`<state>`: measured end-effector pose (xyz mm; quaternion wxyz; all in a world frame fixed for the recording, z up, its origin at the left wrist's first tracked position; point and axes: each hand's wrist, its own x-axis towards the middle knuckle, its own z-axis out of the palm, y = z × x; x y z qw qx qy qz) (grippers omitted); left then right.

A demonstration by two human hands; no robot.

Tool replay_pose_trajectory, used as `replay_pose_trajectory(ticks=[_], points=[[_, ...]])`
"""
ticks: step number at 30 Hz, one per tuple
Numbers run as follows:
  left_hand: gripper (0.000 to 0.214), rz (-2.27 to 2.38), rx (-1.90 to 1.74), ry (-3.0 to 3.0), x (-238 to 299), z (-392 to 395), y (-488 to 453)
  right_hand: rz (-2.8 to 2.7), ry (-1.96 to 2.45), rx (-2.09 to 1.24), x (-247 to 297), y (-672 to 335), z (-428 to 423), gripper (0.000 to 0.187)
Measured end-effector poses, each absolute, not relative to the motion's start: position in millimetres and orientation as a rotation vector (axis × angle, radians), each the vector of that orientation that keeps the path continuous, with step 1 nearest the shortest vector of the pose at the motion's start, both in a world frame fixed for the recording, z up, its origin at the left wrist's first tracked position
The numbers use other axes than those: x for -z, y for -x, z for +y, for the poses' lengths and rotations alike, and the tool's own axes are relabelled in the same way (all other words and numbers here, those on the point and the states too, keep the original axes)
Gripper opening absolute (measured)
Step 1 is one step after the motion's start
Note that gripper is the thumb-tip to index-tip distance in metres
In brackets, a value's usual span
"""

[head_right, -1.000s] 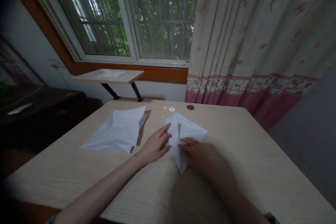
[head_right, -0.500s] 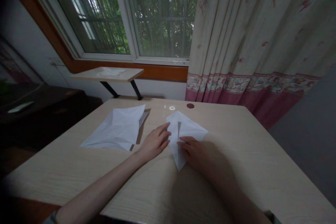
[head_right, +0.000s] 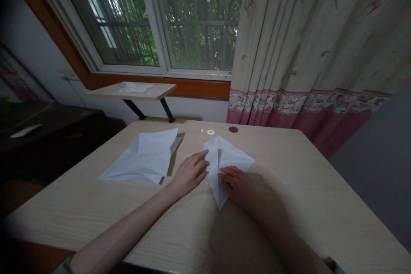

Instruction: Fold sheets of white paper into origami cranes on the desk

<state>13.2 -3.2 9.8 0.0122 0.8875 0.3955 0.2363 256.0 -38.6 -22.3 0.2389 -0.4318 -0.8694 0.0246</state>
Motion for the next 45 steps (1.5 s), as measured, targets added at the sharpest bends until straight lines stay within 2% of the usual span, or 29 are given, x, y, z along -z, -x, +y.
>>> replay_pose_trajectory(ticks=[25,33,45], points=[[0.032,1.121,-0.924,-2.574,-13,-3,-13,-2.408,1.179,-0.254,6,-256,-38,0.047],[0.017,1.079,-0.557,-2.685,-19,-5,-13,-2.383,1.160,-0.281,10,-256,-36,0.047],[0.033,1.090,-0.372,-2.687,-13,-6,-16,-2.377,1.139,-0.309,11,-257,-35,0.049]])
